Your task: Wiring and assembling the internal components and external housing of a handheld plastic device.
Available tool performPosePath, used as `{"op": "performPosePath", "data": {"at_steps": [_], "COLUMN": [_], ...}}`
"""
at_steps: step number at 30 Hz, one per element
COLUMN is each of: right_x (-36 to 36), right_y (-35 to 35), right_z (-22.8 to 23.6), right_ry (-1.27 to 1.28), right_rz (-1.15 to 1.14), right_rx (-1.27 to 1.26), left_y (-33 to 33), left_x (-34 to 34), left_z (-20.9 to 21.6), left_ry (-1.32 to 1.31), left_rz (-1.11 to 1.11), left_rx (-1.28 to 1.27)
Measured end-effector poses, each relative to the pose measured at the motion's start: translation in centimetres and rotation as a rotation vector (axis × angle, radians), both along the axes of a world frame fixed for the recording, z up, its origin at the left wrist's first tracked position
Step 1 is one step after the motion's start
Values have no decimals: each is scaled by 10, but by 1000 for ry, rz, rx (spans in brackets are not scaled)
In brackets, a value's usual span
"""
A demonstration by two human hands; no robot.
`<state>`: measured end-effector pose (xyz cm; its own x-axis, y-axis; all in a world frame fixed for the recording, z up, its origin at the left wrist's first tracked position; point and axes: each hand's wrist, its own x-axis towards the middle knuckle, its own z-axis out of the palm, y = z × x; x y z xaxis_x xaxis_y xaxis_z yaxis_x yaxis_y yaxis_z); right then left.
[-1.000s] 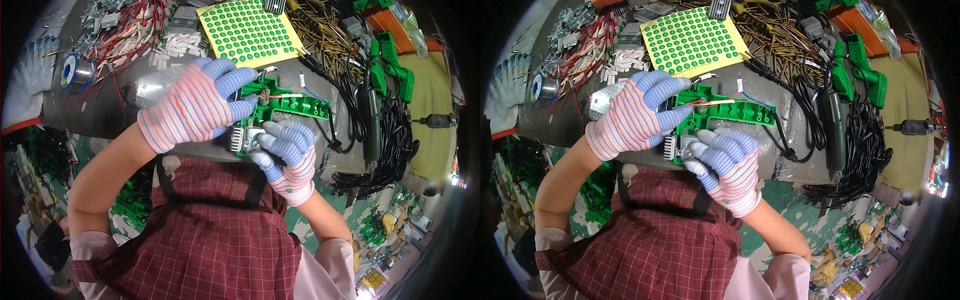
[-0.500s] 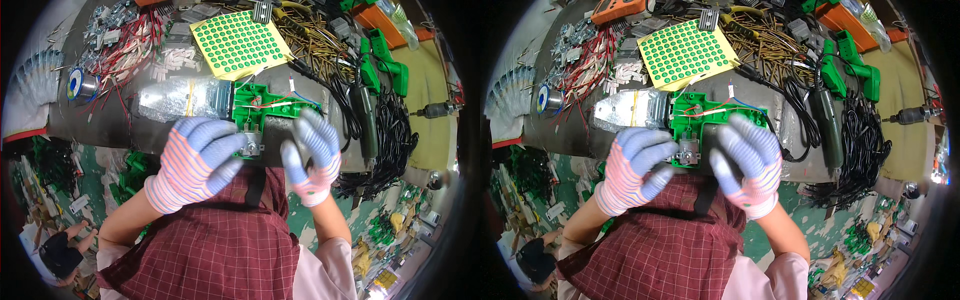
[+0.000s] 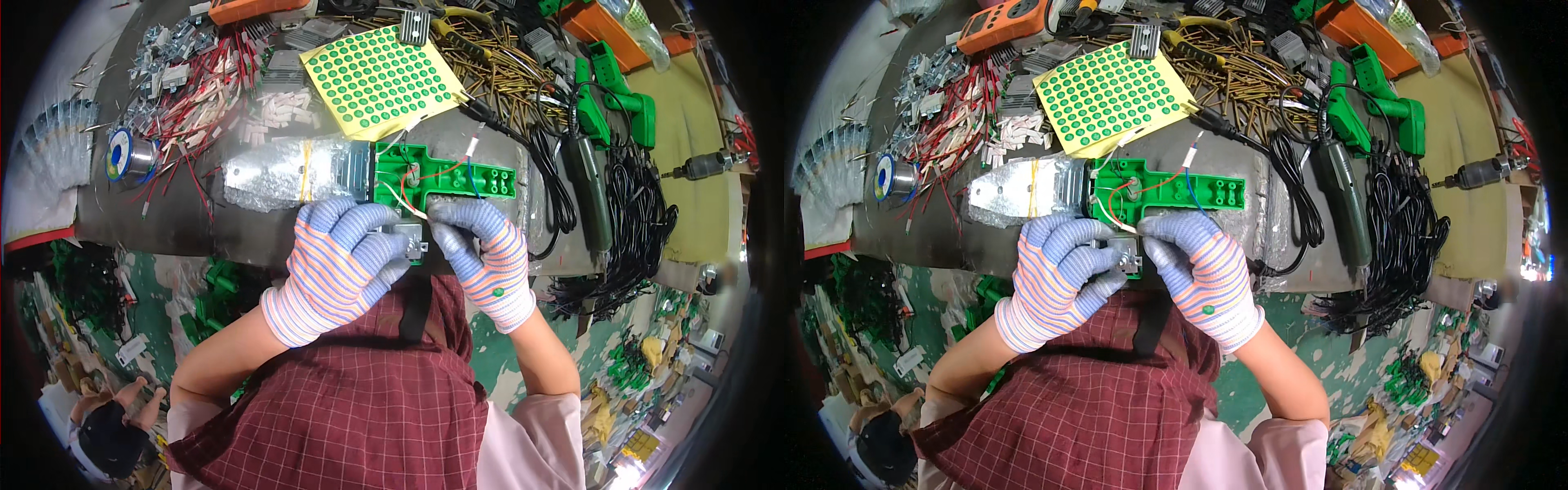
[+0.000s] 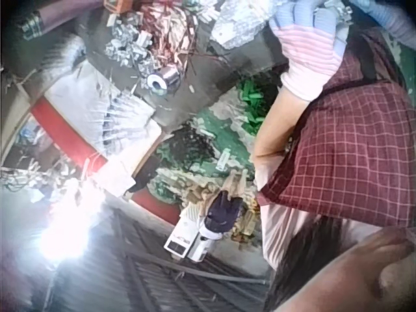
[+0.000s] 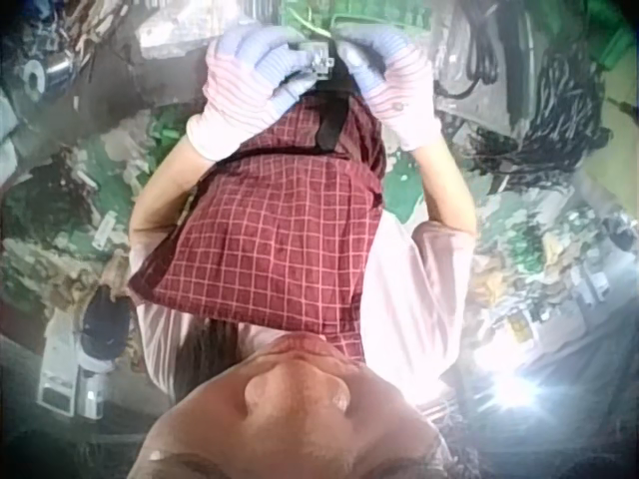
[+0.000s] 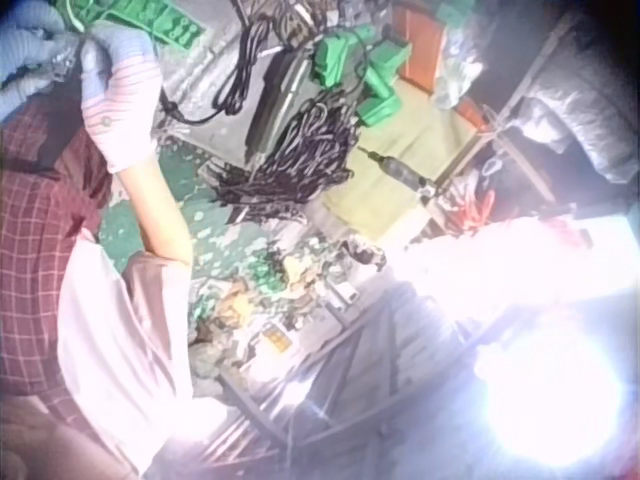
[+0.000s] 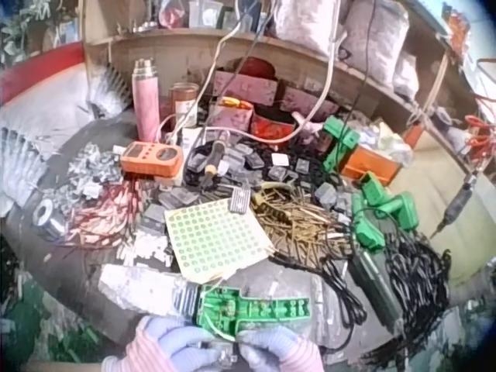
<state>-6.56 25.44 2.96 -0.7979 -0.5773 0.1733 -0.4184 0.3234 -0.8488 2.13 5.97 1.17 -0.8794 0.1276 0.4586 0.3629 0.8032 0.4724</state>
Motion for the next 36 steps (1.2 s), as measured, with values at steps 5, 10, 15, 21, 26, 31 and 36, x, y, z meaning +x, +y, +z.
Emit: {"op": "performPosePath", "data": {"at_steps": [5,10,15,21,26,31,36], "right_x": [-5,-13,-37,-31,8,8,10], "right_y": [-8,-13,-5,0,5,4,5], "right_z": [-2,4,15,11,-1,-8,-12], "right_ry": [20,149,69,5,122,233,303], "right_rz": [10,66,417,492,-9,-40,-65], "right_rx": [16,136,331,283,57,5,13], "left_y": [2,3,-1,0,-1,-3,-4], "left_x": [3,10,10,5,7,7,11], "left_z": [-11,-21,-21,-31,-32,-33,-32], "left_ry": [114,313,402,349,308,285,285], "left_rz": [-4,-2,-92,-26,-13,-20,-2], "left_rx": [-41,-200,-269,-132,-79,-84,-73]}}
